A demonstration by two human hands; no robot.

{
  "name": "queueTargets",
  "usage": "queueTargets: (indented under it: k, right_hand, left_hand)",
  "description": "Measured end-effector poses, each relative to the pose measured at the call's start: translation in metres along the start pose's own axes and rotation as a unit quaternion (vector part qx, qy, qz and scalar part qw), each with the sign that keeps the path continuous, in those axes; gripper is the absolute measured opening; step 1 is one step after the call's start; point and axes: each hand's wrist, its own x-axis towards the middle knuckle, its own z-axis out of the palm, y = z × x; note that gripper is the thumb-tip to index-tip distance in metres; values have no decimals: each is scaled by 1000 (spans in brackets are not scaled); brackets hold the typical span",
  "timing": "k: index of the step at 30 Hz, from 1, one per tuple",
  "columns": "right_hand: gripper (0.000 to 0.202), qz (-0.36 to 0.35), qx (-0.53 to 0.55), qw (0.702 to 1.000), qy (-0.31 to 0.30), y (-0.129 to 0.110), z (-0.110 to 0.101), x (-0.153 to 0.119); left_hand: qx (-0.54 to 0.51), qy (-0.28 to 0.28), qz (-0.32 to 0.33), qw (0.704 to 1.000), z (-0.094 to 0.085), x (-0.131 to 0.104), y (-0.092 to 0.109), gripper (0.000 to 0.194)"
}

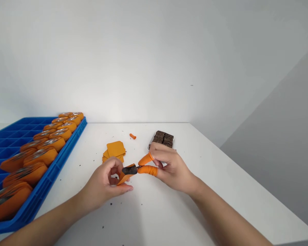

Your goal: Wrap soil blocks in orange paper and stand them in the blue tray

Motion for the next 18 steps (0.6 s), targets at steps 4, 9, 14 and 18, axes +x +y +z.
queueTargets:
  k: [4,9,14,18]
  right_hand:
    - [12,-18,-12,1000,8,0,4,0]
    - [19,-21,-12,1000,18,0,8,-1]
    - [14,-7,-15,1000,13,0,7,0]
    - [13,-7,-1,1000,2,0,7,0]
  left_hand:
    - [-2,-5,-2,1000,0,-1,-1,45]
    - [-2,-10,3,1000,0,-2,-2,43]
    - [8,-7,12,1000,-1,-3,2,40]
    - [-4,-10,10,1000,-1,-4,2,37]
